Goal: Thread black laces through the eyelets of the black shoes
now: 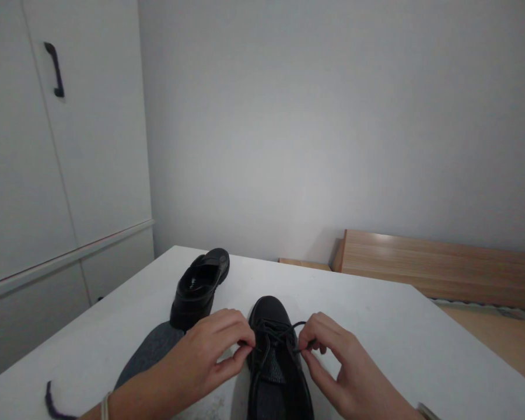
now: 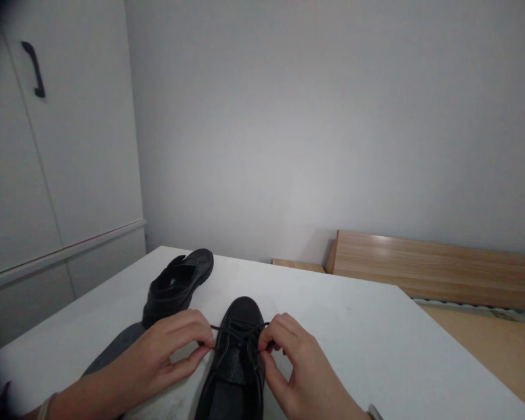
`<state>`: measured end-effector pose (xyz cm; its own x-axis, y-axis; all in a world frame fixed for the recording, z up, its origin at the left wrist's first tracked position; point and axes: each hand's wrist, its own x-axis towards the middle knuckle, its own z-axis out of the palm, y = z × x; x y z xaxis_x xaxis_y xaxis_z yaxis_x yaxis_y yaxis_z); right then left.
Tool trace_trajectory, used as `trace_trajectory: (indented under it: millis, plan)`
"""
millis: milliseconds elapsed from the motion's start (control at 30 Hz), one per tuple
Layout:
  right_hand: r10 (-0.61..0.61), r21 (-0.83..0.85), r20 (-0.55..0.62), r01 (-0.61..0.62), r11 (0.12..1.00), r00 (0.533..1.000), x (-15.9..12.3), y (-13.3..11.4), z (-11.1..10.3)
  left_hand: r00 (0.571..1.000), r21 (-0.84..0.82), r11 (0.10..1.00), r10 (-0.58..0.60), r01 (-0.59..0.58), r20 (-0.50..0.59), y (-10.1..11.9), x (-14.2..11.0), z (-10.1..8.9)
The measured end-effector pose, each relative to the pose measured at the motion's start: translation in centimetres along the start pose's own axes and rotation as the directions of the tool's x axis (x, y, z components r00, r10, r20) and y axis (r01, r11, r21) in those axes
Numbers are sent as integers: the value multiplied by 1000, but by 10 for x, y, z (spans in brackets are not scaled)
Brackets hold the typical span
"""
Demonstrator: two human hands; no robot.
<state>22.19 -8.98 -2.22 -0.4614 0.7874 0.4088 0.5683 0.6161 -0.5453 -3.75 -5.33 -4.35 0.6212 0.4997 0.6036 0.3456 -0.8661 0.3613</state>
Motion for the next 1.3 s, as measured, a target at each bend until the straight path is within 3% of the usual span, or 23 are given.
trace_trajectory:
  millis: [167, 300, 567, 667, 800, 967, 1067, 1133, 1233, 1300]
  plan:
    - [-93, -98, -29, 90, 991, 995, -1, -6, 5, 998, 170, 983, 65, -62, -14, 2, 1, 2]
    - [-93, -132, -51, 86, 988, 994, -1, -5, 5, 998, 152, 986, 66, -64, -8, 6, 2, 3]
    - [-56, -36, 31, 57, 998, 998, 0, -3, 8, 983, 169, 977, 148, -127, -112, 11, 0, 12]
    - [-48, -107, 68, 55, 993, 997, -2, -7, 8, 992, 125, 988, 97, -86, -84, 11, 0, 15]
    - [-12, -251, 146, 49, 967, 989, 0, -17, 11, 997, 88, 994, -68, 65, 36, 25, 2, 15]
    - [193, -470, 178, -89, 878, 965, 13, -37, 19, 927, 207, 945, -300, 255, 227, 49, 18, 11]
    - [251, -547, 176, -117, 829, 952, 18, -43, 24, 876, 350, 898, -377, 265, 302, 54, 34, 15]
    - [239, -576, 157, -108, 810, 958, 18, -41, 27, 866, 424, 874, -388, 237, 316, 53, 42, 19]
    - [179, -511, 101, -103, 853, 979, 14, -34, 26, 872, 456, 859, -392, 233, 293, 54, 48, 19]
    - [98, -321, 10, -90, 943, 995, 11, -29, 23, 900, 376, 886, -371, 270, 227, 57, 48, 13]
